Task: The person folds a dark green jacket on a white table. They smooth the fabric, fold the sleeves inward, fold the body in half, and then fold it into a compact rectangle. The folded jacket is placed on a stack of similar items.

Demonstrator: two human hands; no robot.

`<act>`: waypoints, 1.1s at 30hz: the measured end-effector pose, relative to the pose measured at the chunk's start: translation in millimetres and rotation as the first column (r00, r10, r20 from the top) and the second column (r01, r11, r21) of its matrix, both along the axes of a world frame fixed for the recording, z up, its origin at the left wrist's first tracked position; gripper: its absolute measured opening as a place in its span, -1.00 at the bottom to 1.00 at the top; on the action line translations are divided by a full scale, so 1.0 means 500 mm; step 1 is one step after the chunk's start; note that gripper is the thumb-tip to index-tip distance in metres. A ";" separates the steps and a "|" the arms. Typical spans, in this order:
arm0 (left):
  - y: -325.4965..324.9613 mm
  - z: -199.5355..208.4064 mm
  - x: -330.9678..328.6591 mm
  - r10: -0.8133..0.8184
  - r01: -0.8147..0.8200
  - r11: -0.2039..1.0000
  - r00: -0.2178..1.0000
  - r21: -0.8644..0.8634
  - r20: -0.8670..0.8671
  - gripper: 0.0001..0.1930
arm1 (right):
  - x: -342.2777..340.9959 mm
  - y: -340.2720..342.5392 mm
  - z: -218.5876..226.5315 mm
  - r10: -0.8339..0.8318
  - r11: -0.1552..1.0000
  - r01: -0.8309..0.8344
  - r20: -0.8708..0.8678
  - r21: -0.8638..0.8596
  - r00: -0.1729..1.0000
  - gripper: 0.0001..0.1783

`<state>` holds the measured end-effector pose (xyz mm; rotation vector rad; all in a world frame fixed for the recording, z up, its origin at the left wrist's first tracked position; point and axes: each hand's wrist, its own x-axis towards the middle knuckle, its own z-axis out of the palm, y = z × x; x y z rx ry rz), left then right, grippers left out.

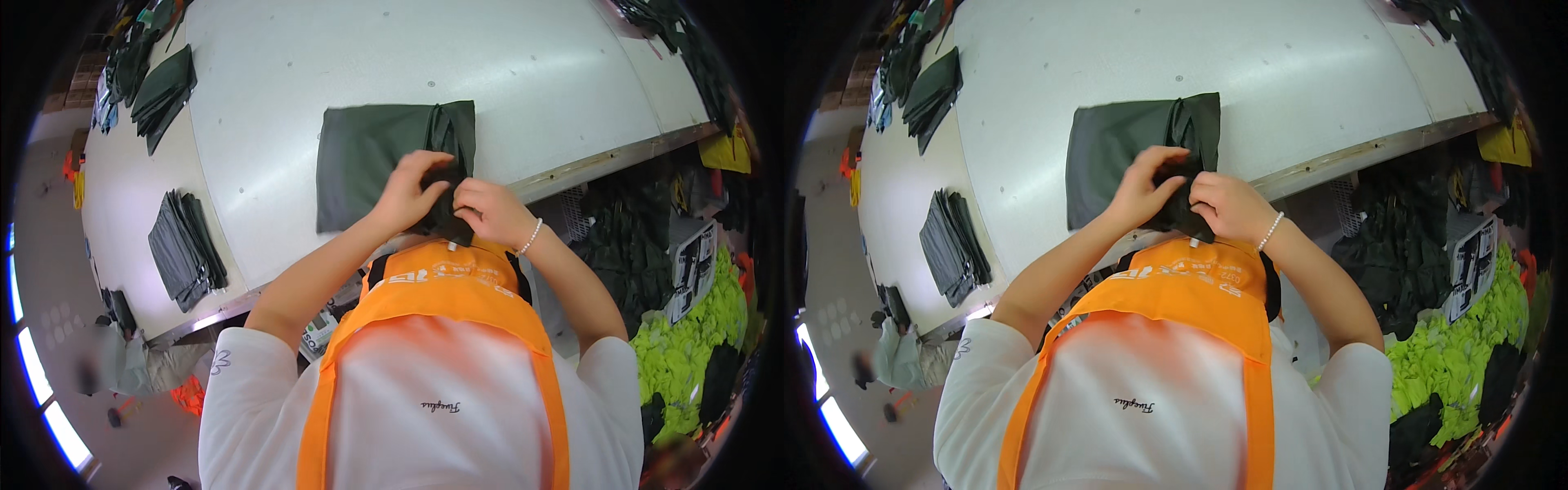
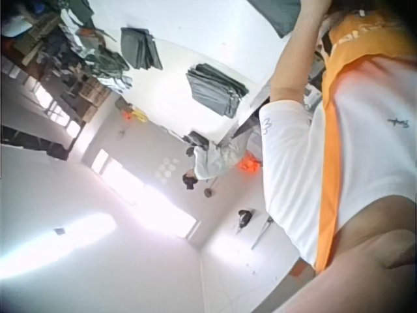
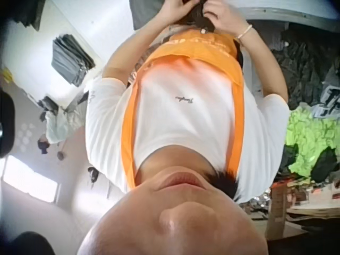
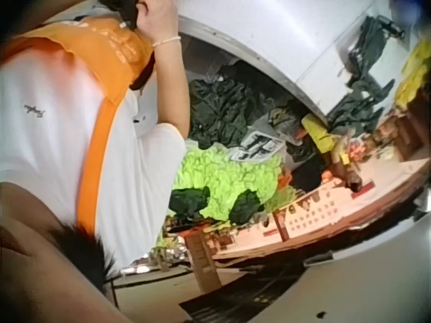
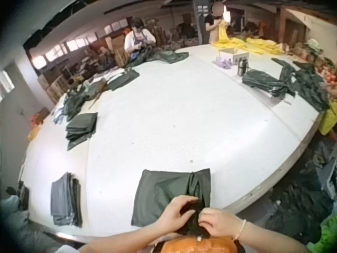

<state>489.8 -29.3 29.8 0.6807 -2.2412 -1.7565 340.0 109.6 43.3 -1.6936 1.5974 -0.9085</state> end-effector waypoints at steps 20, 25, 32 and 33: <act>-0.046 -0.040 -0.021 0.188 -0.264 0.815 0.962 -0.515 -0.197 -0.58 | 0.007 -0.068 -0.012 -0.432 0.899 0.437 -0.125 0.019 0.893 -0.52; -0.078 -0.073 -0.021 0.174 0.125 0.492 0.955 -0.861 0.238 -0.38 | -0.004 -0.182 -0.087 -0.468 0.850 0.526 -0.495 -0.027 0.732 -0.59; -0.097 -0.102 -0.035 0.202 0.220 0.547 0.901 -0.807 0.383 -0.50 | 0.023 -0.227 -0.115 -0.215 0.969 0.246 -0.567 -0.022 0.795 -0.86; -0.114 -0.084 -0.028 0.127 0.283 0.583 0.894 -0.761 0.430 -0.52 | 0.022 -0.233 -0.115 -0.213 0.965 0.260 -0.579 -0.001 0.787 -0.82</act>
